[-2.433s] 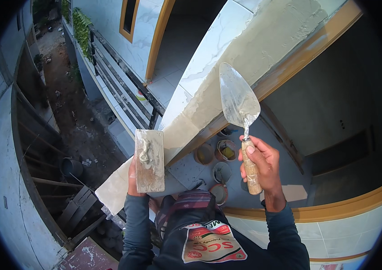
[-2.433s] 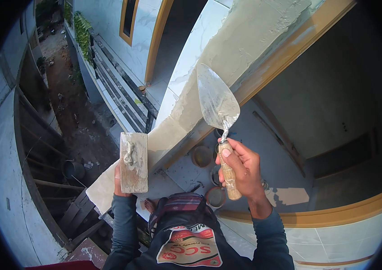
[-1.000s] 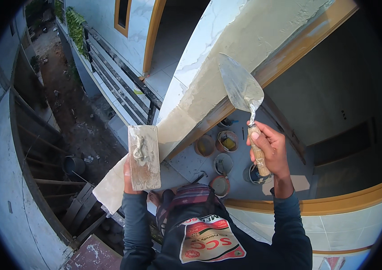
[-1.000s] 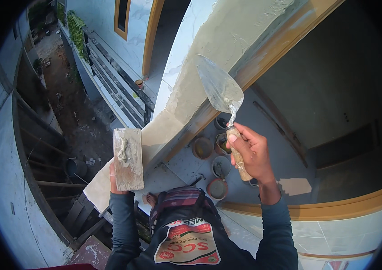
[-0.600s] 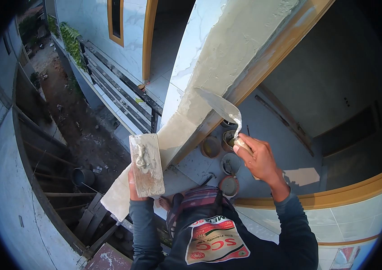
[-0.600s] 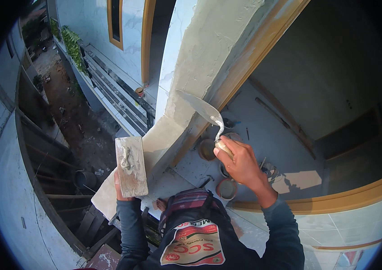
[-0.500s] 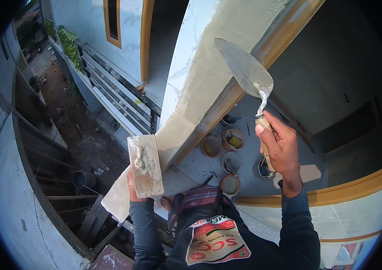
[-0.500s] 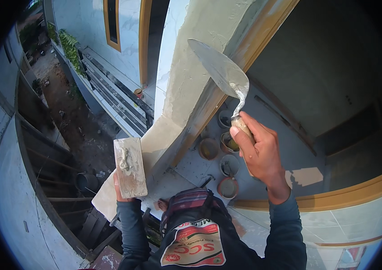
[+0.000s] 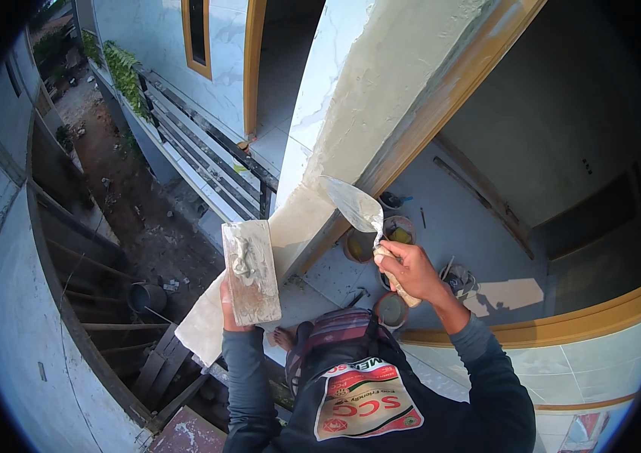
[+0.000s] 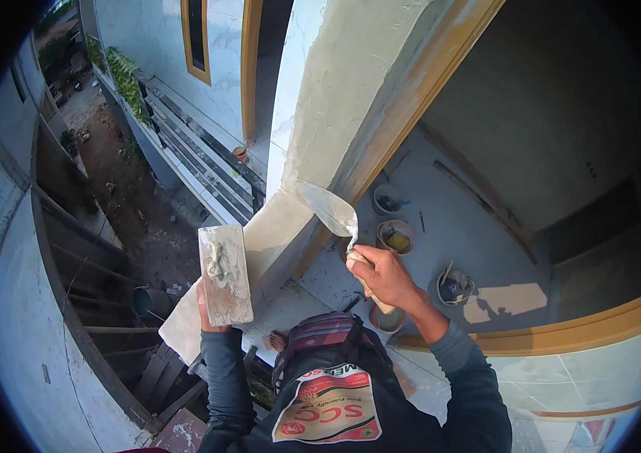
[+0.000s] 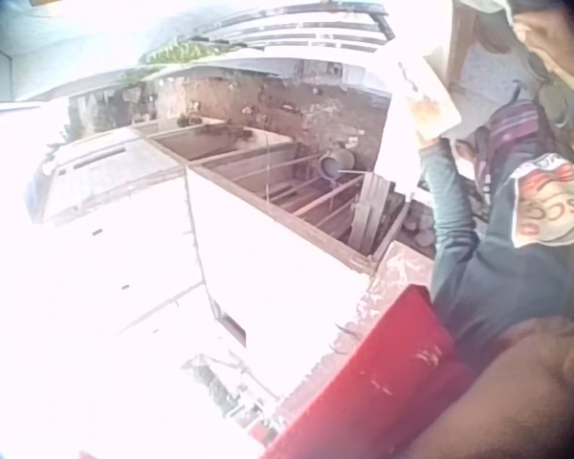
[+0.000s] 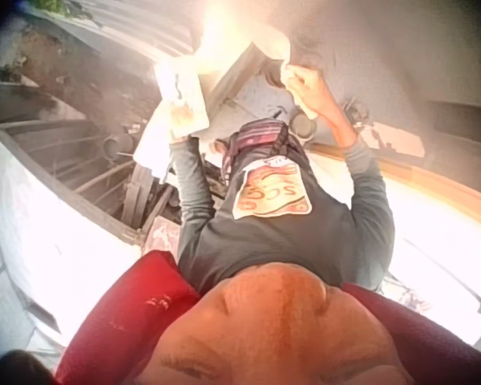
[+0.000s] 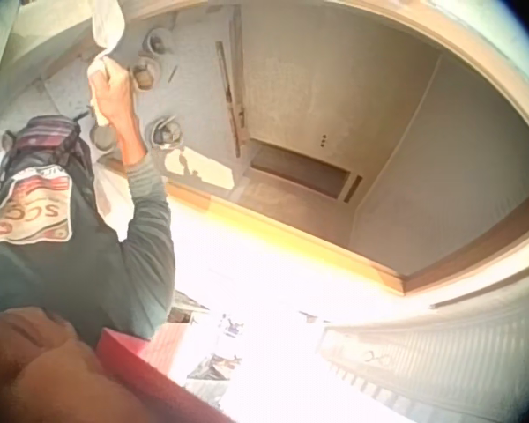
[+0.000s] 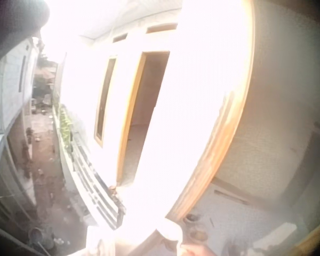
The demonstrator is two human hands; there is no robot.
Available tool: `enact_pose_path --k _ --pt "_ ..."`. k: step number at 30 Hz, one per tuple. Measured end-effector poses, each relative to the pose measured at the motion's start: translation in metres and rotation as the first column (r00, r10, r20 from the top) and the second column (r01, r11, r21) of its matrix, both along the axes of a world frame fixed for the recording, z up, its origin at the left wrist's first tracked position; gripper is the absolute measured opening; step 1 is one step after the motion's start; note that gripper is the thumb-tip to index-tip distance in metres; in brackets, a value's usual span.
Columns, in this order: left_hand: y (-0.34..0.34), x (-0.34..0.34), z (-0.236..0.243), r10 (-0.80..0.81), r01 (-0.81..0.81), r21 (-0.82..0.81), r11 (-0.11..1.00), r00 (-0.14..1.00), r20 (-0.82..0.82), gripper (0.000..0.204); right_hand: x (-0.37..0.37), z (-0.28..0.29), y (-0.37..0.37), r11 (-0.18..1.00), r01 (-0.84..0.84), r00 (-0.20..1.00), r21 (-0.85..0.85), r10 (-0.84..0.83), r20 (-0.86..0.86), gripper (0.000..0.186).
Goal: The person touches a wall ledge by hand, then applies plaster from a wooden board onto the wall and smooths it using a trowel.
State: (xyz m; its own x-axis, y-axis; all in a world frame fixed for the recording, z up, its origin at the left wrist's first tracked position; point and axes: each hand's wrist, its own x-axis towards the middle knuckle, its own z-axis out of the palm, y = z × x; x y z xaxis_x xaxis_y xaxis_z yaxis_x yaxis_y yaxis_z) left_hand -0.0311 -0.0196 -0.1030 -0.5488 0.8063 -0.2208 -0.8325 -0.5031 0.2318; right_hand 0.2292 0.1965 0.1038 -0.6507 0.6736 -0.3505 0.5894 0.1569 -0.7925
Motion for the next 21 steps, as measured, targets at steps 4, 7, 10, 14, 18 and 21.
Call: enact_pose_path --k 4,7,10,14,18,21 --pt "-0.001 0.002 0.003 -0.012 0.013 0.024 1.0 0.999 -0.049 0.057 0.011 -0.048 -0.009 0.805 -0.182 0.968 0.565 0.247 -0.041 0.042" --pt "-0.003 0.002 0.004 0.015 -0.033 -0.114 0.993 0.989 -0.149 0.057 0.009 -0.051 -0.01 0.779 -0.181 0.98 0.601 0.197 0.039 0.041" --pt "-0.004 0.0 0.002 0.009 -0.023 -0.097 0.995 0.99 -0.142 0.057 0.003 -0.032 -0.007 0.801 -0.119 0.991 0.586 0.136 0.015 0.042" --pt "-0.005 -0.002 -0.002 0.002 -0.007 -0.057 0.998 0.996 -0.087 0.058 -0.001 0.027 -0.009 0.78 -0.008 0.984 0.626 0.116 -0.132 0.042" --pt "-0.005 -0.004 0.0 -0.01 0.01 -0.006 1.0 0.997 -0.073 0.058 -0.005 0.1 -0.011 0.721 0.17 0.956 0.671 0.045 -0.29 0.041" --pt "-0.002 -0.006 0.011 -0.046 0.049 0.047 0.998 0.997 -0.061 0.058 -0.005 0.134 -0.011 0.745 0.249 0.91 0.619 0.04 -0.414 0.043"
